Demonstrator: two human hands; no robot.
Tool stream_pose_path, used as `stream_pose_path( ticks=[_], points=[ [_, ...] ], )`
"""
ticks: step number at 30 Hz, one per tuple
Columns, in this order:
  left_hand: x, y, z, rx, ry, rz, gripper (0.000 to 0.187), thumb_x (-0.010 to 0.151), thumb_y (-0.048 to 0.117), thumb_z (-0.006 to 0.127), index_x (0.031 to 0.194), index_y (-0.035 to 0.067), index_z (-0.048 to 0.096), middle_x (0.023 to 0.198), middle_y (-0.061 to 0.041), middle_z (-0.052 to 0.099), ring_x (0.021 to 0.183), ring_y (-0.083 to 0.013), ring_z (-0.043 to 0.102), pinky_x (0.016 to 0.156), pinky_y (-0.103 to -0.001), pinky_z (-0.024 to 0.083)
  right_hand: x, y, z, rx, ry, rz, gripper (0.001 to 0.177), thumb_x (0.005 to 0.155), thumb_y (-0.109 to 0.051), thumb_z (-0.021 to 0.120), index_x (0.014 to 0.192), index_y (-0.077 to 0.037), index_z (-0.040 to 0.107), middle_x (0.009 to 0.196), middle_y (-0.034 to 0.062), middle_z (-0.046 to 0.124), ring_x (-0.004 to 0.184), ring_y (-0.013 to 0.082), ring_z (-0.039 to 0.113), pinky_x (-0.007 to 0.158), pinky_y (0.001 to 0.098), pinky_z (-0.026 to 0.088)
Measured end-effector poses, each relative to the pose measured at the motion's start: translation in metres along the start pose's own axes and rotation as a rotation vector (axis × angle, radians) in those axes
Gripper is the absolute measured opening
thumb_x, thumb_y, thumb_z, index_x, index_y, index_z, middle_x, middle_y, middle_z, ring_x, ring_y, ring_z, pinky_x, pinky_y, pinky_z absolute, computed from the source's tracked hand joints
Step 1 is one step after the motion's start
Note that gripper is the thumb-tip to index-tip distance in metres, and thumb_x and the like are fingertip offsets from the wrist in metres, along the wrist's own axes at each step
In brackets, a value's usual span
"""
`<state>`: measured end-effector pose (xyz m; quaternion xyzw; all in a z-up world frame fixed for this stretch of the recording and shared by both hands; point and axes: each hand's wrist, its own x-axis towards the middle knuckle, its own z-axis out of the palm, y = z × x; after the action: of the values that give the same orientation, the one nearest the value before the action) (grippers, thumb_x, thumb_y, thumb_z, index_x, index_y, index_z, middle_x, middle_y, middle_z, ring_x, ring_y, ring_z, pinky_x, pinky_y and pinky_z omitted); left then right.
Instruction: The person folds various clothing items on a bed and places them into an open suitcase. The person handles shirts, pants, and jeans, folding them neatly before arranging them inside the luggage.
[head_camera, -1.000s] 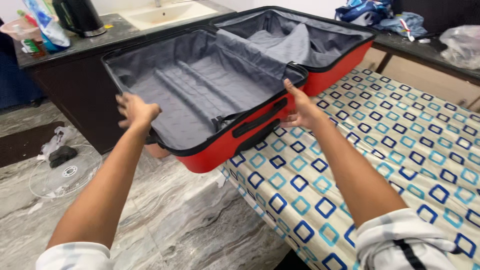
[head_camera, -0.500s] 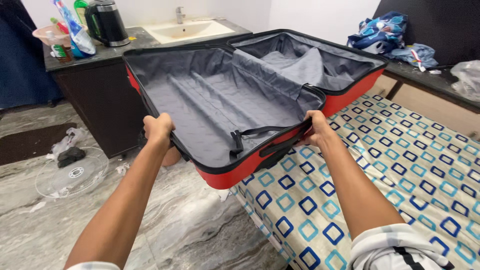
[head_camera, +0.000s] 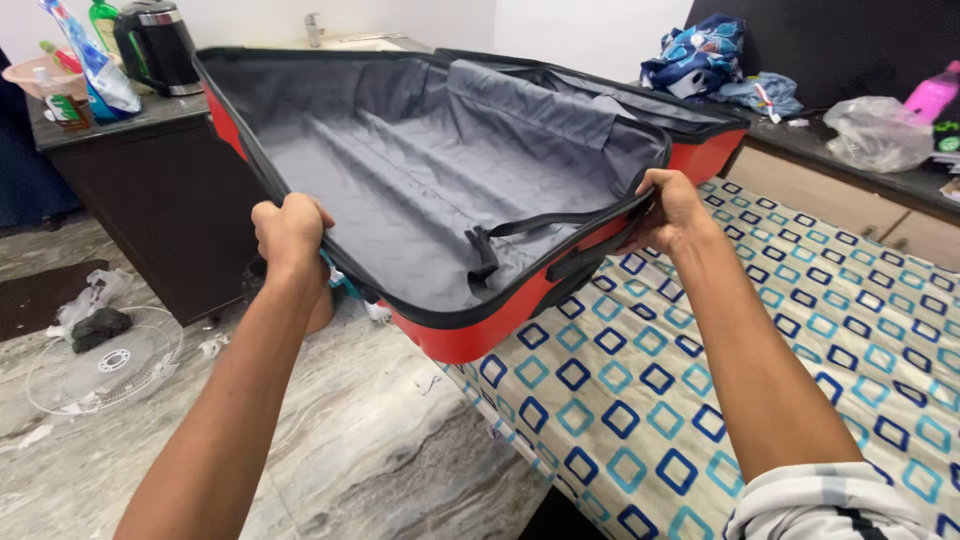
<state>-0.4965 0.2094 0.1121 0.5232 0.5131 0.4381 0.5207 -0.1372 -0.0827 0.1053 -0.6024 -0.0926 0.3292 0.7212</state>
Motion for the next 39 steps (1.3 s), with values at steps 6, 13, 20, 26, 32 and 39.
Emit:
stream_pose_path(
  ticks=[6,13,20,26,32,39],
  points=[
    [-0.035,0.023,0.005,-0.122,-0.096,0.065,0.047,0.062,0.009,0.062,0.105,-0.008,0.061,0.117,-0.022,0.066,0.104,-0.0306,0.066,0.084,-0.047,0.054,-0.034,-0.016,-0.048,0.039,-0.004,-0.071,0.011,0.076,-0.020,0.057,0.071,-0.012,0.051,0.074,0.0137,0.054,0.075,0.0360,0.056,0.090,0.0905,0.034],
    [-0.088,0.018,0.022,-0.288,-0.169,0.082,0.054,0.061,0.005,0.062,0.113,-0.007,0.059,0.113,-0.019,0.065,0.101,-0.0271,0.063,0.081,-0.039,0.052,-0.106,-0.047,-0.090,-0.047,0.117,-0.142,0.010,0.077,-0.019,0.053,0.072,-0.011,0.055,0.079,0.0131,0.061,0.081,0.0372,0.061,0.089,0.0881,0.036],
    [-0.143,-0.005,0.032,-0.319,-0.302,0.040,0.046,0.062,0.007,0.062,0.106,-0.005,0.057,0.101,-0.016,0.064,0.090,-0.0267,0.061,0.076,-0.039,0.051,-0.152,-0.035,-0.146,-0.070,0.219,-0.154,0.012,0.080,-0.022,0.056,0.074,-0.011,0.057,0.086,0.0162,0.056,0.086,0.0395,0.058,0.090,0.0877,0.036],
    [-0.174,-0.053,0.061,-0.259,-0.301,0.034,0.043,0.062,0.013,0.064,0.101,-0.005,0.061,0.101,-0.018,0.068,0.092,-0.0289,0.065,0.079,-0.040,0.054,-0.166,-0.023,-0.204,-0.126,0.337,-0.040,0.011,0.084,-0.022,0.057,0.081,-0.011,0.055,0.098,0.0201,0.060,0.094,0.0490,0.061,0.092,0.0900,0.031],
    [-0.223,-0.081,0.068,-0.162,-0.385,0.007,0.052,0.065,0.016,0.065,0.111,-0.004,0.054,0.105,-0.023,0.067,0.097,-0.0354,0.067,0.087,-0.041,0.052,-0.176,0.006,-0.261,-0.140,0.402,-0.034,0.020,0.084,-0.028,0.054,0.092,-0.010,0.055,0.102,0.0184,0.061,0.098,0.0467,0.059,0.093,0.0888,0.031],
    [-0.261,-0.131,0.056,-0.084,-0.392,0.040,0.072,0.060,0.017,0.075,0.119,-0.010,0.044,0.110,-0.026,0.067,0.105,-0.0384,0.066,0.094,-0.041,0.051,-0.153,0.071,-0.328,-0.169,0.495,0.020,0.023,0.084,-0.031,0.057,0.089,-0.008,0.053,0.095,0.0190,0.055,0.086,0.0415,0.056,0.084,0.0796,0.042]
  ],
)
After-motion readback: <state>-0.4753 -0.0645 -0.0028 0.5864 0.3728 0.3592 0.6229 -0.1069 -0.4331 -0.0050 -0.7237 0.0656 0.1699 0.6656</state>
